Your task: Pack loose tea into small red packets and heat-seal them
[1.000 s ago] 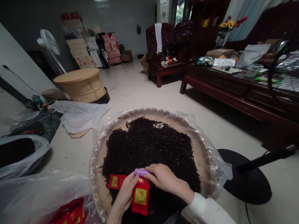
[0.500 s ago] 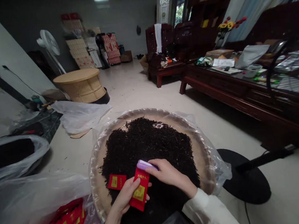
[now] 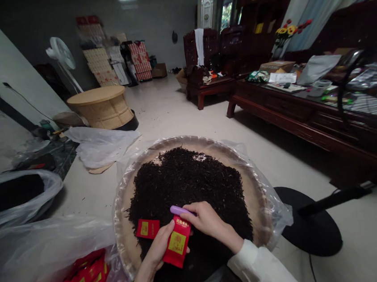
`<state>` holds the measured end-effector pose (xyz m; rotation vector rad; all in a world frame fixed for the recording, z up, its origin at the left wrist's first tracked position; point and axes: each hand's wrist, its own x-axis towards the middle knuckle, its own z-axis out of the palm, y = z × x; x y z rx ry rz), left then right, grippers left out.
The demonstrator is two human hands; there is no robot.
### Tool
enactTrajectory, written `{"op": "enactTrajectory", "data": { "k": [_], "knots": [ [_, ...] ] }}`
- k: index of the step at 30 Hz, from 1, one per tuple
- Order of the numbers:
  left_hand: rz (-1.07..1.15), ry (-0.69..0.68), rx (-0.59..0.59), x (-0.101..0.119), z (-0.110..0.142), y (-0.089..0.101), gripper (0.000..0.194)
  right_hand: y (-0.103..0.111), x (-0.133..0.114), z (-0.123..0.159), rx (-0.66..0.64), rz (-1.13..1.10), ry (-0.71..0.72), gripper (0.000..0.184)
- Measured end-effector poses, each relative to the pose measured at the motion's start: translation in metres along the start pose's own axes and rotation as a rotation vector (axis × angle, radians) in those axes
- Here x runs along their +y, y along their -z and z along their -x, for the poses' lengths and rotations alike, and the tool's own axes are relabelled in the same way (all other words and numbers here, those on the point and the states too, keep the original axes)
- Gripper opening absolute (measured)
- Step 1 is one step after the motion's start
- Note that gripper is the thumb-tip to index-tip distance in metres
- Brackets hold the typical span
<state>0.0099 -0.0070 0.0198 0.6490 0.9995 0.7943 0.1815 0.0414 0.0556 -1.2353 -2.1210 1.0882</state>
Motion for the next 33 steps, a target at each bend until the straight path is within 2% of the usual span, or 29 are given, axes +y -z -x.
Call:
{"op": "enactTrajectory", "data": {
  "k": [23,27,30,33],
  "knots": [
    [0.059,0.065,0.01,-0.005,-0.001,0.002,0.07,0.0,-0.001,0.002,-0.011,0.031,-0.017,0.043],
    [0.035,0.041,0.01,-0.005,-0.001,0.002,0.071,-0.001,-0.001,0.002,-0.007,0.013,-0.062,0.035],
    [0.017,0.032,0.017,-0.006,-0.001,0.002,0.073,-0.005,0.005,0.0,0.042,-0.045,-0.101,0.027],
    [0.023,0.035,0.025,-0.006,-0.002,0.004,0.073,-0.007,0.017,-0.003,0.136,-0.152,-0.152,0.032]
  ]
}}
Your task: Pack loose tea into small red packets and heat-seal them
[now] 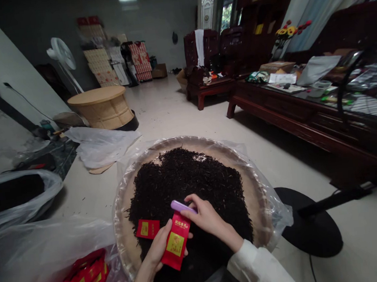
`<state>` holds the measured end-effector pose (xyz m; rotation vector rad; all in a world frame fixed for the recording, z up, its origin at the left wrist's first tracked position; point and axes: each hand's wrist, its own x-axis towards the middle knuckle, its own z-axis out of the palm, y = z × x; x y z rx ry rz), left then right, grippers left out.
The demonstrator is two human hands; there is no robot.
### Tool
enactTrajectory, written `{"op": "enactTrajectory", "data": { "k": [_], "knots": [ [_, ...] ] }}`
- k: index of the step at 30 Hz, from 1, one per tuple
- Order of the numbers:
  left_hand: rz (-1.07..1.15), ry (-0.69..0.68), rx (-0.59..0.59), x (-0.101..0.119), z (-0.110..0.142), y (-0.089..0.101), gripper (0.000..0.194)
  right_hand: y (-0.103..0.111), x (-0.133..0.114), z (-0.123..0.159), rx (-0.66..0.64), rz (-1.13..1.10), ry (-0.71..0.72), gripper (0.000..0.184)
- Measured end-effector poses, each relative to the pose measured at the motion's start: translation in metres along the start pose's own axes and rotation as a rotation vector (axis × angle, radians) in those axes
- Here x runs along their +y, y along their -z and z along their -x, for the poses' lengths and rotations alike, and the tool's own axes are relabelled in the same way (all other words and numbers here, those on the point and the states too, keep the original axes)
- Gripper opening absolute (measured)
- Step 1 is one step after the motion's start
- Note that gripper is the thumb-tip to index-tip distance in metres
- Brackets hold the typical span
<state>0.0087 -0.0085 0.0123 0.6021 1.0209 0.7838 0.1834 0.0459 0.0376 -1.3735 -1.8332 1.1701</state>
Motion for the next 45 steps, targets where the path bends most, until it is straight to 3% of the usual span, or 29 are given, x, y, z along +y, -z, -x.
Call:
{"op": "enactTrajectory", "data": {
  "k": [3,7,11,15,21,25,31,36,40,42,45],
  "knots": [
    [0.015,-0.005,0.007,-0.001,-0.001,0.002,0.072,0.003,0.015,-0.009,0.112,-0.003,-0.043,0.036],
    [0.034,-0.03,0.007,-0.002,-0.002,0.004,0.07,0.008,0.032,-0.021,0.188,0.192,-0.083,0.042],
    [0.057,-0.031,-0.001,-0.003,-0.003,0.004,0.069,0.004,0.029,-0.019,0.274,0.262,0.034,0.032],
    [0.06,-0.032,0.013,-0.001,-0.002,0.001,0.068,-0.008,0.008,-0.004,0.1,0.083,0.124,0.018],
    [-0.134,-0.345,0.216,0.009,-0.006,-0.003,0.04,-0.02,-0.007,0.01,0.011,0.044,0.17,0.022],
    [-0.203,-0.421,0.313,0.01,-0.007,-0.004,0.032,-0.019,-0.008,0.012,-0.025,-0.012,0.146,0.017],
    [0.004,-0.416,0.349,0.0,-0.004,-0.005,0.035,-0.018,-0.006,0.014,-0.054,-0.198,0.094,0.02],
    [-0.035,-0.379,0.3,-0.001,-0.004,-0.003,0.042,-0.023,0.004,0.012,-0.09,-0.268,0.004,0.041],
    [-0.154,-0.346,0.283,-0.003,-0.009,0.005,0.045,-0.018,0.012,0.008,-0.101,-0.191,-0.01,0.024],
    [-0.199,-0.374,0.367,-0.005,-0.013,0.019,0.047,-0.011,0.01,0.005,0.0,-0.187,-0.028,0.025],
    [-0.422,-0.508,0.633,-0.011,-0.018,0.052,0.04,-0.004,-0.009,0.006,0.171,-0.328,-0.046,0.037]
  ]
}}
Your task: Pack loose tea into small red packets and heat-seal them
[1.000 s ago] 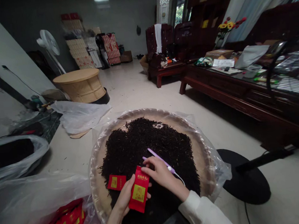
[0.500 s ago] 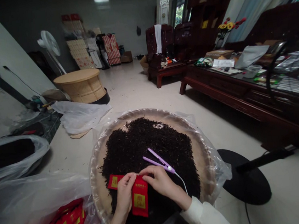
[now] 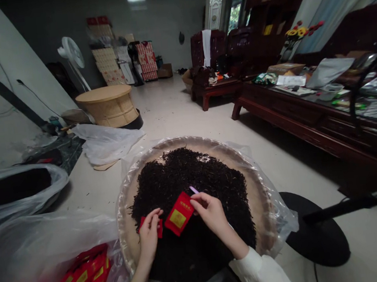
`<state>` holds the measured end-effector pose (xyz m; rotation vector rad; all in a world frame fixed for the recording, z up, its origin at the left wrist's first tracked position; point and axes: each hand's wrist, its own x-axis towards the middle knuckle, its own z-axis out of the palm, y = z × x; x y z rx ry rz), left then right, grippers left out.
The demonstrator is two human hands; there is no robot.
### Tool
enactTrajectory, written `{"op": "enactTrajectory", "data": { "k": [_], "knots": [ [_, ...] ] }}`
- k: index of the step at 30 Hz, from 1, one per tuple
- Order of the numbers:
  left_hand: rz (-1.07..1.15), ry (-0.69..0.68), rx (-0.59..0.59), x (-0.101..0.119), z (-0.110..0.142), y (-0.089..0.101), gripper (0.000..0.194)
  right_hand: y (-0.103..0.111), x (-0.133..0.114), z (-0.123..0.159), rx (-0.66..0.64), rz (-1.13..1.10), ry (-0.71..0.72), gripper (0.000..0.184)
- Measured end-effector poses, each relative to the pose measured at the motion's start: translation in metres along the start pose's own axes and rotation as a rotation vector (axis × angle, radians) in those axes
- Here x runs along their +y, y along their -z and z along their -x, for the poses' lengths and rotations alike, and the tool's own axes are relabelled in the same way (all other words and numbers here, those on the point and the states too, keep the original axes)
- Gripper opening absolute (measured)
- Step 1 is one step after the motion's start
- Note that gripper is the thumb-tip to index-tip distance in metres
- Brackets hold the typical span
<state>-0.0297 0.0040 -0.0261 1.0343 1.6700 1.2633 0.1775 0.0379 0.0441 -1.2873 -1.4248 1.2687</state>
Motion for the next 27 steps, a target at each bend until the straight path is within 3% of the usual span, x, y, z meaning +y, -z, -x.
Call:
{"op": "enactTrajectory", "data": {
  "k": [2,4,6,10,14,18,23,27],
  "knots": [
    [-0.281,-0.158,-0.005,-0.016,-0.009,0.017,0.034,-0.007,-0.018,0.005,-0.128,-0.146,0.02,0.041],
    [-0.35,-0.207,-0.036,-0.027,-0.014,0.033,0.036,-0.017,-0.033,0.009,-0.408,-0.244,0.037,0.047],
    [-0.421,-0.251,-0.098,-0.033,-0.015,0.044,0.047,-0.024,-0.037,0.01,-0.497,-0.262,0.063,0.05],
    [-0.736,-0.335,-0.223,-0.029,-0.017,0.053,0.062,-0.022,-0.014,0.002,-0.331,-0.148,0.04,0.043],
    [-0.849,-0.325,-0.256,-0.011,-0.022,0.059,0.041,-0.019,0.015,0.004,-0.349,0.014,0.029,0.031],
    [-0.679,-0.304,-0.308,0.007,-0.021,0.062,0.017,-0.03,0.026,0.016,-0.308,0.226,0.15,0.032],
    [-0.403,-0.301,-0.288,0.024,-0.004,0.044,0.016,-0.047,0.028,0.024,-0.206,0.487,0.469,0.057],
    [-0.322,-0.218,-0.272,0.029,0.005,0.026,0.017,-0.046,0.031,0.024,-0.083,0.65,0.658,0.054]
  ]
}}
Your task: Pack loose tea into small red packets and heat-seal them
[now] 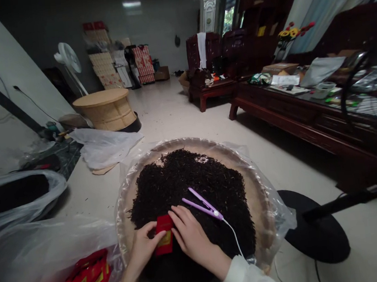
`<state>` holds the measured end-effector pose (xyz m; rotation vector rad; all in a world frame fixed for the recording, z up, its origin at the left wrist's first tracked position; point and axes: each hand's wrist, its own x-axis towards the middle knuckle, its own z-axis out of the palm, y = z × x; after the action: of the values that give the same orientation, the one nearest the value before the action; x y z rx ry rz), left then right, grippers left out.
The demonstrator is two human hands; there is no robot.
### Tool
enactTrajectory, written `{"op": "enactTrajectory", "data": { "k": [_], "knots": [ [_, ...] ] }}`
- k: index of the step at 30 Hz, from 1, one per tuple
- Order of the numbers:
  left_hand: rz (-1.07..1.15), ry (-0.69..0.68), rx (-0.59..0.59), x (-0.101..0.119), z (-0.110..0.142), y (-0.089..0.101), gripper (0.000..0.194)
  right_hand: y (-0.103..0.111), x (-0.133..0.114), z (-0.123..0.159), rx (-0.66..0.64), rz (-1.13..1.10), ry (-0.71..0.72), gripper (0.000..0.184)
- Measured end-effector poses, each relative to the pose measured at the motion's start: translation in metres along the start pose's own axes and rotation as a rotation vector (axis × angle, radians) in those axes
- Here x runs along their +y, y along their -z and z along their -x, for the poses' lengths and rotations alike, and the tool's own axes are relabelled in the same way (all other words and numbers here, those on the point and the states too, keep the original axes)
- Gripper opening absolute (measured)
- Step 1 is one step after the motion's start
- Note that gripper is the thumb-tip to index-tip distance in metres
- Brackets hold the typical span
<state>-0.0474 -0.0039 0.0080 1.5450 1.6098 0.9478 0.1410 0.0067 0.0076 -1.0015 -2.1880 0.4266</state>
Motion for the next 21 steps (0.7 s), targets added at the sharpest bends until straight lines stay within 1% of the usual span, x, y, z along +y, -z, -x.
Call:
{"op": "enactTrajectory", "data": {
  "k": [4,7,9,11,13,17,21],
  "knots": [
    [0.109,0.048,-0.024,0.006,-0.001,-0.01,0.023,0.005,0.004,0.003,0.094,0.147,0.081,0.038],
    [0.13,0.044,-0.065,0.013,0.0,-0.014,0.024,0.008,0.006,0.002,0.1,0.188,0.079,0.019],
    [0.13,0.046,-0.099,0.017,0.002,-0.016,0.024,0.009,0.007,0.0,0.084,0.212,0.074,0.013],
    [0.154,0.052,-0.117,0.019,0.002,-0.017,0.024,0.013,0.008,-0.004,0.062,0.197,0.068,0.017],
    [0.226,0.078,-0.136,0.02,0.002,-0.019,0.026,0.018,0.008,-0.007,0.034,0.114,0.072,0.02],
    [0.454,0.192,-0.207,0.02,0.0,-0.021,0.046,0.03,0.005,-0.01,-0.022,-0.075,0.108,0.021],
    [0.626,0.313,-0.208,0.024,0.0,-0.024,0.048,0.033,0.003,-0.008,-0.033,-0.139,0.122,0.022]
  ]
}}
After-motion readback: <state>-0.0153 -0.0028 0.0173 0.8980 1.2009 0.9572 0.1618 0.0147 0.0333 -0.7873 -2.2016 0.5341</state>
